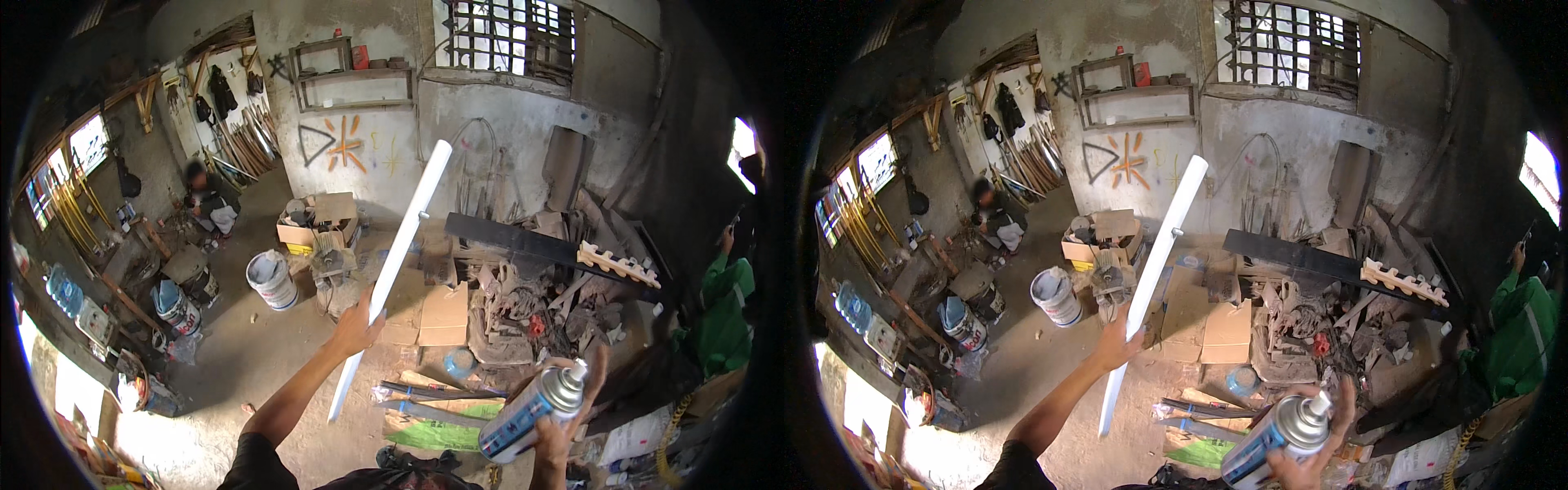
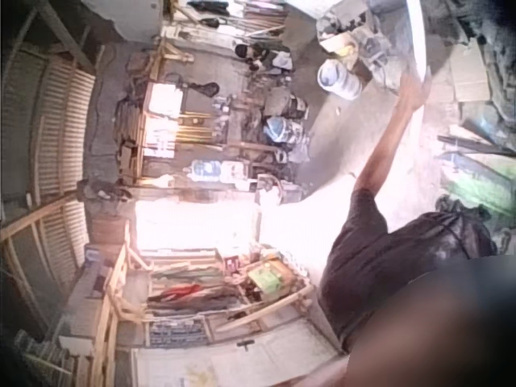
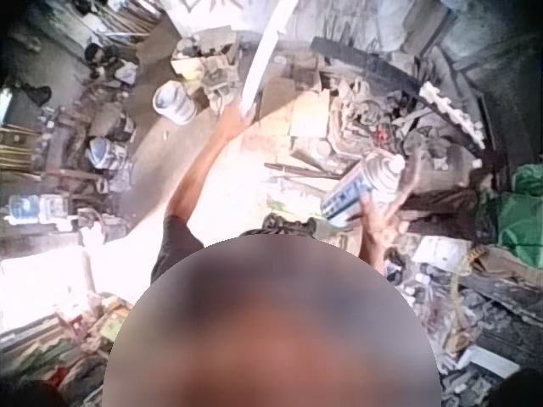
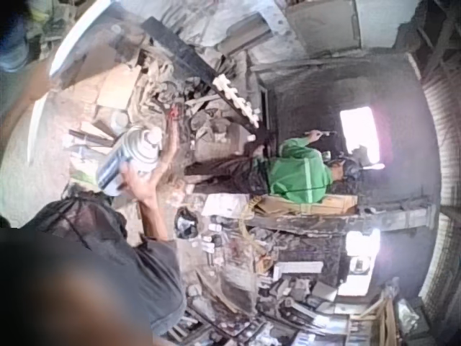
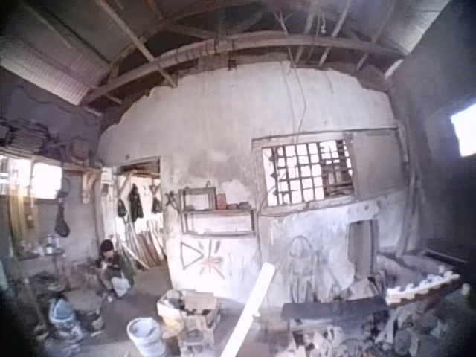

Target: The person applies glue to a white cylindrical object and attaches a small metal piece, then sprays it with a silver aerosol can. The person handles the object repeatedly, adjusting the attachment and inspecting the surface.

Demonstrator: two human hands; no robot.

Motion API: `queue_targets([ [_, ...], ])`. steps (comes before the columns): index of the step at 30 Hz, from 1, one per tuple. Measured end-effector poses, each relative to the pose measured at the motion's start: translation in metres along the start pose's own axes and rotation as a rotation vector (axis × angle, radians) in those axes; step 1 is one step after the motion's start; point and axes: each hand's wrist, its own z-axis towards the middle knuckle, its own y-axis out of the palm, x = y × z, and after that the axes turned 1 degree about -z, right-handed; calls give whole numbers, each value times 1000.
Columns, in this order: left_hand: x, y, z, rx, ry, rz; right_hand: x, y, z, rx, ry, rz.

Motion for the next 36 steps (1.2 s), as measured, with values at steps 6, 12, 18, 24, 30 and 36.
queue_targets([
  [6,75,-19,-14,-18,-38,-110,23,29,-3,-458,-601,-378],
  [12,125,-31,-32,31,-75,-2,11,76,-12,-580,-649,-372],
  [18,136,-39,-45,44,-104,76,0,90,-10,-504,-702,-342],
  [24,146,-46,-52,10,-169,29,-3,93,-11,-586,-589,-319],
  [30,126,-38,-52,150,37,-65,-13,68,-4,-525,-460,-153],
  [36,67,1,-7,103,-111,-584,-25,34,-24,-457,-581,-174],
])
